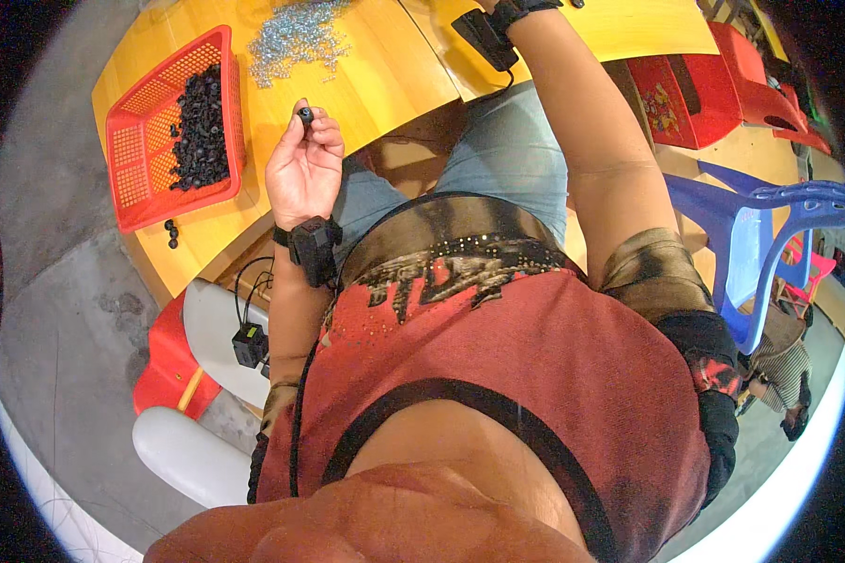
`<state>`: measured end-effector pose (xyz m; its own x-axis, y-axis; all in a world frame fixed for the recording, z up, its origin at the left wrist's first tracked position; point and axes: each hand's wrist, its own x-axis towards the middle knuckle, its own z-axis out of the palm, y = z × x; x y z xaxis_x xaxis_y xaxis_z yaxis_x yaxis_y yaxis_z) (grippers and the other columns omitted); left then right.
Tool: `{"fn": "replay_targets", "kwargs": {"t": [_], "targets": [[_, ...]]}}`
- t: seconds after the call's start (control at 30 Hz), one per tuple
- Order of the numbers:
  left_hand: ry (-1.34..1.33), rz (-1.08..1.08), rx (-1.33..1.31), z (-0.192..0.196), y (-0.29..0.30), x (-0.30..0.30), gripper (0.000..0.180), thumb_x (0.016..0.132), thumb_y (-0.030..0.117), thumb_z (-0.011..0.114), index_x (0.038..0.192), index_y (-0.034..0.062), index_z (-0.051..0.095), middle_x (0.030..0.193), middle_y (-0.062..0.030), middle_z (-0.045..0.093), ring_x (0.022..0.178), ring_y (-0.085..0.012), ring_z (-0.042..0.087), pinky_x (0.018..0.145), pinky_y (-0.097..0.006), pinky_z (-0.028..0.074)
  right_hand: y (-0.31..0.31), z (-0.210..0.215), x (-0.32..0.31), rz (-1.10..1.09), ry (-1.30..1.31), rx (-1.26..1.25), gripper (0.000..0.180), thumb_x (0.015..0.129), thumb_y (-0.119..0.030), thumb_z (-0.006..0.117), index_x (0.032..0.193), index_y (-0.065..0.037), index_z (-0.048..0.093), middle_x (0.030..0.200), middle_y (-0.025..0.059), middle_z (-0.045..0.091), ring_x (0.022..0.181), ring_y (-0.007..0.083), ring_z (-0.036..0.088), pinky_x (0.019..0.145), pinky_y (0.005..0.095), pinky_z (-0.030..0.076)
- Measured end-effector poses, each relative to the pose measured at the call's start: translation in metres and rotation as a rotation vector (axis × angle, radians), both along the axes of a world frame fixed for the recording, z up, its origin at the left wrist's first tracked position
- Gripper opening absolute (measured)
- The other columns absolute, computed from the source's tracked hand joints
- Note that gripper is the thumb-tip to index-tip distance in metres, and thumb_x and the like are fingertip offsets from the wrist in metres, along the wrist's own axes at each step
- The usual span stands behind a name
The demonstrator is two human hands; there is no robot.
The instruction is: The person repeatedly assembles small components by picking up black caps and metal pins from the table and inserting the pins into the caps by hand.
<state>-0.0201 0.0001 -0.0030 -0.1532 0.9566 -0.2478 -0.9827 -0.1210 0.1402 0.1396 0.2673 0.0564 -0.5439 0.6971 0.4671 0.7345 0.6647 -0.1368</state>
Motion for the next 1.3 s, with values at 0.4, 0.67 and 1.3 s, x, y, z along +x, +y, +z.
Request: {"fn": "replay_targets", "kwargs": {"t": [0.4, 0.67, 1.3], "targets": [[-0.004, -0.007, -0.006, 0.000, -0.001, 0.001, 0.019, 0.091, 0.005, 0.051, 0.107, -0.0003, 0.058, 0.094, -0.0110, 0.061, 0.084, -0.0179, 0.055, 0.075, -0.027, 0.049, 0.007, 0.008, 0.000, 0.011, 0.081, -0.027, 0.015, 0.071, -0.012, 0.061, 0.079, -0.001, 0.068, 0.080, 0.0191, 0.062, 0.083, 0.0345, 0.058, 0.078, 0.0400, 0.047], [0.023, 0.004, -0.030, 0.003, -0.004, 0.001, 0.019, 0.091, 0.006, 0.052, 0.107, 0.0002, 0.059, 0.094, -0.0104, 0.062, 0.083, -0.0176, 0.056, 0.075, -0.027, 0.049, 0.019, -0.003, -0.010, -0.083, 0.050, -0.022, 0.018, 0.071, -0.017, 0.065, 0.084, -0.007, 0.071, 0.079, 0.0172, 0.062, 0.086, 0.0326, 0.058, 0.079, 0.0397, 0.047], [0.021, -0.003, -0.050, -0.003, -0.005, 0.003, 0.019, 0.090, 0.005, 0.053, 0.108, 0.0001, 0.058, 0.094, -0.0101, 0.062, 0.084, -0.0181, 0.056, 0.075, -0.027, 0.049, 0.021, -0.008, -0.006, -0.056, -0.001, 0.012, 0.013, 0.069, -0.012, 0.059, 0.071, -0.001, 0.066, 0.077, 0.0197, 0.062, 0.084, 0.0349, 0.058, 0.077, 0.0417, 0.048]]}}
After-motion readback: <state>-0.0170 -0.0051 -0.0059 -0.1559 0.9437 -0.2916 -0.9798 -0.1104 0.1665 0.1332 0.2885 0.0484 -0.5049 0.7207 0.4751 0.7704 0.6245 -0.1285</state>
